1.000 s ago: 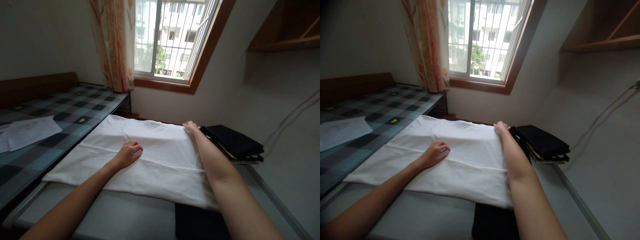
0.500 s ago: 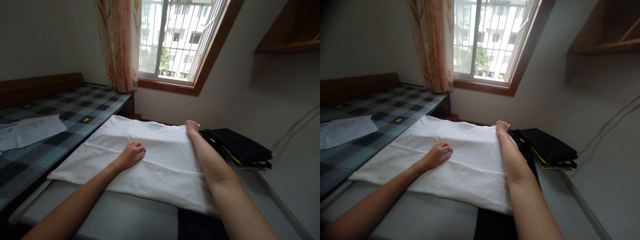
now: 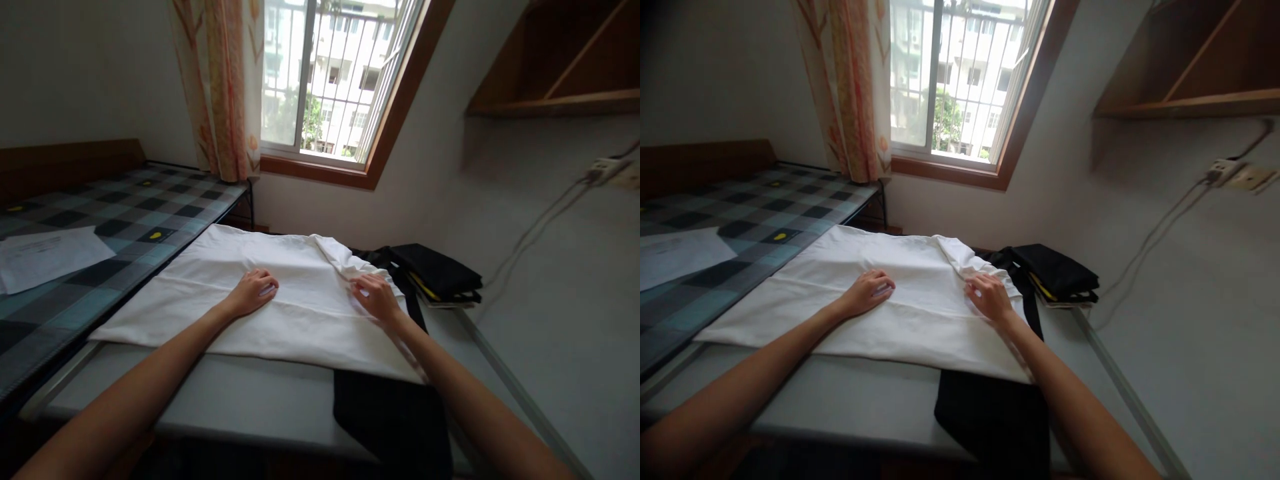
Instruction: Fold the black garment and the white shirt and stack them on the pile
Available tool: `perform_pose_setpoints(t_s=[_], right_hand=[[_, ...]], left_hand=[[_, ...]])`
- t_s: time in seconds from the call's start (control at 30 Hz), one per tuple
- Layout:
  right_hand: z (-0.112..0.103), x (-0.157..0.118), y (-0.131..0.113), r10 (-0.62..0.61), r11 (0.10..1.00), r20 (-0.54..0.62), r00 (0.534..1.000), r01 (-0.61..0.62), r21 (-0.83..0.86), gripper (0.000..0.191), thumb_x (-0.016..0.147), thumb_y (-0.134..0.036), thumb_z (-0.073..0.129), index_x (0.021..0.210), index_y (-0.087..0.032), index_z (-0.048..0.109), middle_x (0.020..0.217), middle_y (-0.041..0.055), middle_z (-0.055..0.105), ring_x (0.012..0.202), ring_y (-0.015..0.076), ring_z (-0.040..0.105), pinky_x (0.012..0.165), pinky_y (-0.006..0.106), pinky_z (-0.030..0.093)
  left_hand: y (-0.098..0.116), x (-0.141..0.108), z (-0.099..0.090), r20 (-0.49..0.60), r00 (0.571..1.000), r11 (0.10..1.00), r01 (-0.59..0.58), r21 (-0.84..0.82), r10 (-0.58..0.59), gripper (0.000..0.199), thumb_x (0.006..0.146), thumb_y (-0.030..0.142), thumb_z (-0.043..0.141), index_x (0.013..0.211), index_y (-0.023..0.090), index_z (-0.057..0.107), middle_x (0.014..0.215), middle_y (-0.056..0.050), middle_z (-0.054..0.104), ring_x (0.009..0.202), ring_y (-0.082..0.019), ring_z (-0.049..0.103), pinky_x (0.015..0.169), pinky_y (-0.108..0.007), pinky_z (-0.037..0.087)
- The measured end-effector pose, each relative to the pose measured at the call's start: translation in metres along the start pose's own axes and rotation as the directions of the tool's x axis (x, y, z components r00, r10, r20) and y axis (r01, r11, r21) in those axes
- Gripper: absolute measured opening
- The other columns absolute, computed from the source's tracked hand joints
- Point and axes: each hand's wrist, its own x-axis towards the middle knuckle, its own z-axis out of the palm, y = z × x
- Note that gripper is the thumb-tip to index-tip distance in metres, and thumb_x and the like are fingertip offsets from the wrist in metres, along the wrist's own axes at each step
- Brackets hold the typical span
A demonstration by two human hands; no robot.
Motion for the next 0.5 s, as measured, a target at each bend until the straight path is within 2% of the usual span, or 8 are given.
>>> perform_pose_setpoints(t_s=[0.07,0.13,0.2,0.27,0.37,0.5], right_hand=[[-0.003,-0.001,0.003,0.121,0.993,-0.042,0.992,-0.121,0.004,0.029,0.097,-0.031,0.048,0.097,-0.021,0.075,0.096,0.0092,0.075,0.092,0.0250,0.068,0.091,0.035,0.047],[-0.006,0.014,0.009,0.252,0.968,-0.066,0.965,-0.251,0.023,0.032,0.098,-0.032,0.046,0.098,-0.018,0.076,0.098,0.0101,0.075,0.092,0.0232,0.069,0.088,0.031,0.048],[-0.008,0.038,0.017,0.390,0.921,-0.038,0.920,-0.390,0.025,0.033,0.099,-0.032,0.046,0.102,-0.018,0.076,0.105,0.0107,0.075,0.092,0.0213,0.070,0.086,0.028,0.049],[-0.006,0.064,0.025,0.508,0.861,0.018,0.861,-0.508,-0.015,0.034,0.100,-0.032,0.046,0.108,-0.019,0.076,0.113,0.0097,0.076,0.103,0.0209,0.069,0.091,0.026,0.048],[0.005,0.100,0.035,0.559,0.829,0.068,0.827,-0.557,-0.037,0.032,0.100,-0.036,0.049,0.108,-0.020,0.076,0.115,0.0092,0.076,0.108,0.0220,0.069,0.093,0.028,0.048],[0.027,0.135,0.043,0.613,0.790,0.140,0.778,-0.607,-0.090,0.039,0.095,-0.053,0.058,0.093,-0.018,0.077,0.106,0.0158,0.076,0.106,0.0321,0.069,0.092,0.043,0.051]], left_hand=[[-0.003,0.000,0.001,-0.003,1.000,1.000,-0.014,-0.004,0.014,0.021,0.093,0.032,0.055,0.098,0.022,0.073,0.105,-0.007,0.069,0.100,-0.024,0.063,0.095,-0.040,0.046],[-0.005,-0.001,0.002,-0.009,1.000,1.000,-0.026,-0.007,0.026,0.023,0.094,0.034,0.054,0.099,0.022,0.074,0.105,-0.008,0.069,0.100,-0.024,0.063,0.094,-0.040,0.046],[-0.005,0.000,0.001,-0.012,0.999,0.999,-0.030,-0.011,0.030,0.024,0.094,0.034,0.054,0.098,0.022,0.074,0.103,-0.008,0.069,0.099,-0.024,0.063,0.093,-0.039,0.047],[-0.004,0.000,0.000,-0.006,1.000,1.000,-0.024,-0.017,0.024,0.024,0.094,0.035,0.054,0.098,0.022,0.074,0.102,-0.008,0.069,0.098,-0.024,0.063,0.093,-0.040,0.047],[0.000,0.000,-0.001,0.003,1.000,1.000,-0.011,-0.023,0.011,0.023,0.094,0.033,0.054,0.097,0.022,0.074,0.101,-0.008,0.069,0.097,-0.024,0.063,0.093,-0.041,0.047],[0.003,-0.001,-0.002,0.003,1.000,1.000,-0.011,-0.030,0.011,0.020,0.094,0.030,0.055,0.098,0.022,0.074,0.102,-0.008,0.069,0.099,-0.024,0.063,0.093,-0.040,0.047]])
